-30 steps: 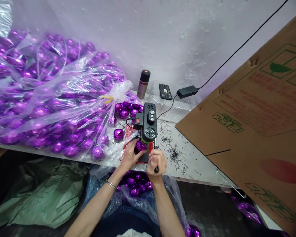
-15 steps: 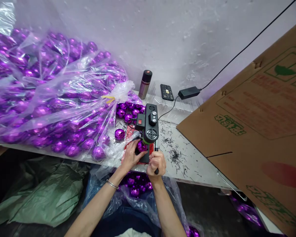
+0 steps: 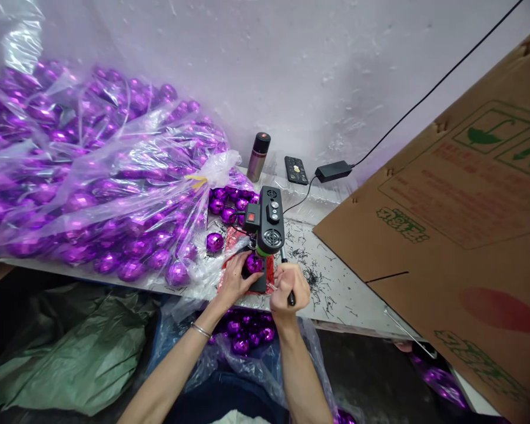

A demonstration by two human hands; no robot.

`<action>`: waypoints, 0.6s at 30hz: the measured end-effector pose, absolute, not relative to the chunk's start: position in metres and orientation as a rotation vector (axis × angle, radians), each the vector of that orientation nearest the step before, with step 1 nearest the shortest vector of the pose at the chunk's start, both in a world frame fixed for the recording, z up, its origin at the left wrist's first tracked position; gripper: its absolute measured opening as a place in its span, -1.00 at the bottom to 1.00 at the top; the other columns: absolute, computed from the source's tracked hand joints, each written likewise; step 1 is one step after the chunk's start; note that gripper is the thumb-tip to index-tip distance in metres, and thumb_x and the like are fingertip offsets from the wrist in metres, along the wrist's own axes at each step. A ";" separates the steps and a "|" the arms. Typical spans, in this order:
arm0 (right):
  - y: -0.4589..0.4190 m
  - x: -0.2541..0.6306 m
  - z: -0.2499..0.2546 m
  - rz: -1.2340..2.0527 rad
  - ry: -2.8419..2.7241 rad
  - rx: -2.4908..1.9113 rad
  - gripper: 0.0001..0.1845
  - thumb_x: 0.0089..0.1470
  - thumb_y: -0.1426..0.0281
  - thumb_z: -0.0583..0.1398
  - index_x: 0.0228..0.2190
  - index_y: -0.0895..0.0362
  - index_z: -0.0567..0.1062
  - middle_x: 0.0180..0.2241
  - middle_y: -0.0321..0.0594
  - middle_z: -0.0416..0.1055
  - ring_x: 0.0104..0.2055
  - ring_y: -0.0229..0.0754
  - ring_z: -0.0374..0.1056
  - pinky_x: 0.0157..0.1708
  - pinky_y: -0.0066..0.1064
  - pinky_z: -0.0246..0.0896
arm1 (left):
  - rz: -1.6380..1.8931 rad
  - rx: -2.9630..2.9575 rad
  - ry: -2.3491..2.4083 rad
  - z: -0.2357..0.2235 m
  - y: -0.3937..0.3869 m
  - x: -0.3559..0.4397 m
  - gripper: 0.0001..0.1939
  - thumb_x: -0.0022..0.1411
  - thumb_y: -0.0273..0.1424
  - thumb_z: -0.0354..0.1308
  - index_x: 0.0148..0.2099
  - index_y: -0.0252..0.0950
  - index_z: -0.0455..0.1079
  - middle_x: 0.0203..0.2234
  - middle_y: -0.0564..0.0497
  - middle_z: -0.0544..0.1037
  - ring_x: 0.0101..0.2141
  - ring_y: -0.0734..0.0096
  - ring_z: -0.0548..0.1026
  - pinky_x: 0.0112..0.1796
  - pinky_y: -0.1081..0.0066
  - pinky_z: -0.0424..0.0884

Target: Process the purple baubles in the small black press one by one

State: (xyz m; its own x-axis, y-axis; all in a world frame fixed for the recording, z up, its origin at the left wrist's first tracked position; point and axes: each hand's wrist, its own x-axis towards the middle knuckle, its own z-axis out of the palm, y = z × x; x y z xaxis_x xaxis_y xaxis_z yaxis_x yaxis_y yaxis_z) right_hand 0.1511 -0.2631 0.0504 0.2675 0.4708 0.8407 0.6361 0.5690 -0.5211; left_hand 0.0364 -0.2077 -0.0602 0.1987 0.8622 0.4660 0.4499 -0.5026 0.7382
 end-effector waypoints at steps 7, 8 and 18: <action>-0.269 0.150 0.069 -0.093 -1.393 -1.081 -0.67 0.31 0.53 0.02 -0.50 0.08 0.33 -0.53 -0.33 0.29 -0.46 -0.27 0.27 -0.44 -0.36 0.15 | 1.220 2.260 1.069 -0.075 -0.273 0.020 -0.39 0.39 -0.24 0.17 0.39 -0.23 0.13 0.25 -0.30 0.44 0.27 -0.05 0.41 0.24 -0.14 0.35; -0.269 0.150 0.067 -0.107 -1.401 -1.083 -0.68 0.31 0.53 0.02 -0.49 0.08 0.32 -0.53 -0.33 0.29 -0.46 -0.27 0.27 -0.45 -0.37 0.14 | 1.200 2.304 1.023 -0.077 -0.284 0.016 -0.30 0.37 -0.18 0.19 0.43 -0.25 0.07 0.27 -0.34 0.40 0.30 -0.08 0.38 0.26 -0.16 0.33; -0.269 0.146 0.063 -0.128 -1.409 -1.051 -0.65 0.28 0.59 0.02 -0.53 0.06 0.27 -0.54 -0.34 0.29 -0.46 -0.27 0.29 -0.46 -0.38 0.14 | 1.341 1.732 1.729 -0.035 -0.182 -0.022 -0.47 0.50 -0.22 -0.12 0.35 -0.40 0.26 0.25 -0.38 0.42 0.30 -0.03 0.36 0.30 -0.09 0.26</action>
State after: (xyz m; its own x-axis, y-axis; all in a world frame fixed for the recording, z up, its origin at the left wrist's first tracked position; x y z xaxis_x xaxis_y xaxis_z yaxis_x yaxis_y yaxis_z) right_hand 0.1463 -0.2693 0.0630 0.2329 0.4963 0.8363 0.6390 0.5702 -0.5163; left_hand -0.0219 -0.1816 -0.0348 -0.1923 0.9108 0.3654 0.5807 -0.1945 0.7905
